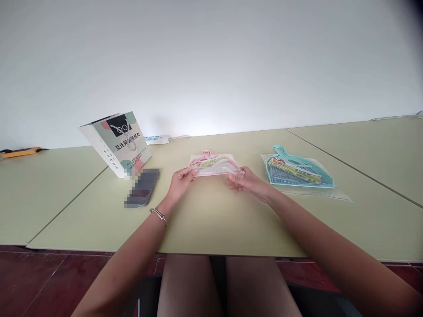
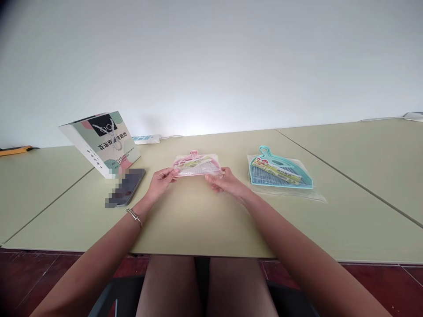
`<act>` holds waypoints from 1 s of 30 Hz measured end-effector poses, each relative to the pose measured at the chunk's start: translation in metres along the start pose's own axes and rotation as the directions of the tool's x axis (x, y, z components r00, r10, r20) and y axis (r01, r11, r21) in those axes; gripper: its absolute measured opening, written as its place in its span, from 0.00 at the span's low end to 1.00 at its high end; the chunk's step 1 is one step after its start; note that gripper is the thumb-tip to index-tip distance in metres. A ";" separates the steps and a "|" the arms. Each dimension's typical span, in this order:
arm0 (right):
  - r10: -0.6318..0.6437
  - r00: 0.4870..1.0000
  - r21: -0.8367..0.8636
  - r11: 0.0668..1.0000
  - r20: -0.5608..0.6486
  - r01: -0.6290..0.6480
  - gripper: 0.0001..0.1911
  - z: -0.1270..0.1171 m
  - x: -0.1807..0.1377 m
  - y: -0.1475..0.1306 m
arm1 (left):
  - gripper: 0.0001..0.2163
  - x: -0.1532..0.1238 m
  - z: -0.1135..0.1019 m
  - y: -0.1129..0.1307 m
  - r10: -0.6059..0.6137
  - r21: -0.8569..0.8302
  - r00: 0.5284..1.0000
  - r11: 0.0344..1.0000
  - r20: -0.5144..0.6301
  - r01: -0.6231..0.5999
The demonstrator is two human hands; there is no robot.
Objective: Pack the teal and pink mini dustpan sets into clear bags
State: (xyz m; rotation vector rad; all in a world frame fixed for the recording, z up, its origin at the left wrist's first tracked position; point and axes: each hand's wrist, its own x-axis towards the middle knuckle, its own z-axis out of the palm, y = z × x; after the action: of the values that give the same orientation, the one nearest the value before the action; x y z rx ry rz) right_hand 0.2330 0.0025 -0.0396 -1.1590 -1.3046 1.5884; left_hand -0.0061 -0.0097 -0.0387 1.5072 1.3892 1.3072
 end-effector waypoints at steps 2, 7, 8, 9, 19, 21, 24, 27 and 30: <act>-0.091 0.995 -0.042 0.995 0.027 0.092 0.51 0.004 -0.002 0.003 | 0.11 0.000 0.003 0.000 0.035 -0.030 0.998 0.999 -0.050 -0.036; -0.449 0.892 -0.114 0.890 -0.048 0.441 0.49 0.009 0.001 0.005 | 0.06 -0.005 0.002 0.008 0.171 -0.031 0.984 0.984 -0.059 -0.173; -0.490 0.868 -0.097 0.871 -0.086 0.482 0.41 0.009 0.002 0.004 | 0.06 -0.006 0.001 0.010 0.208 -0.013 0.977 0.978 -0.043 -0.209; -0.512 0.850 -0.081 0.859 -0.122 0.506 0.34 0.010 0.001 0.004 | 0.07 -0.007 0.000 0.011 0.239 0.002 0.971 0.971 -0.027 -0.239; -0.435 0.898 -0.049 0.900 -0.061 0.432 0.24 -0.001 0.007 0.000 | 0.42 -0.012 -0.005 0.012 0.001 -0.204 0.952 0.977 0.307 0.065; -0.417 0.909 -0.058 0.908 -0.021 0.415 0.16 -0.003 0.010 0.000 | 0.29 -0.012 -0.006 0.013 -0.046 -0.171 0.949 0.980 0.313 0.103; -0.382 0.924 -0.012 0.924 0.018 0.382 0.15 -0.002 0.010 -0.001 | 0.18 -0.011 -0.010 0.017 -0.115 -0.118 0.943 0.980 0.313 0.159; -0.329 0.943 0.038 0.944 0.037 0.328 0.14 0.000 0.007 -0.002 | 0.17 -0.009 -0.012 0.018 -0.139 -0.097 0.927 0.978 0.347 0.183; -0.247 0.969 0.087 0.966 0.033 0.243 0.15 -0.002 0.006 -0.003 | 0.16 -0.008 -0.012 0.017 -0.133 -0.107 0.917 0.977 0.376 0.185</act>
State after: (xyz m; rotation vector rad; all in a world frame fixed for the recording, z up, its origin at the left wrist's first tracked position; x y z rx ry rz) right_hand 0.2329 0.0092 -0.0379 -0.8796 -1.3416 1.4776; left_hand -0.0125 -0.0220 -0.0213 1.4221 1.1268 0.9422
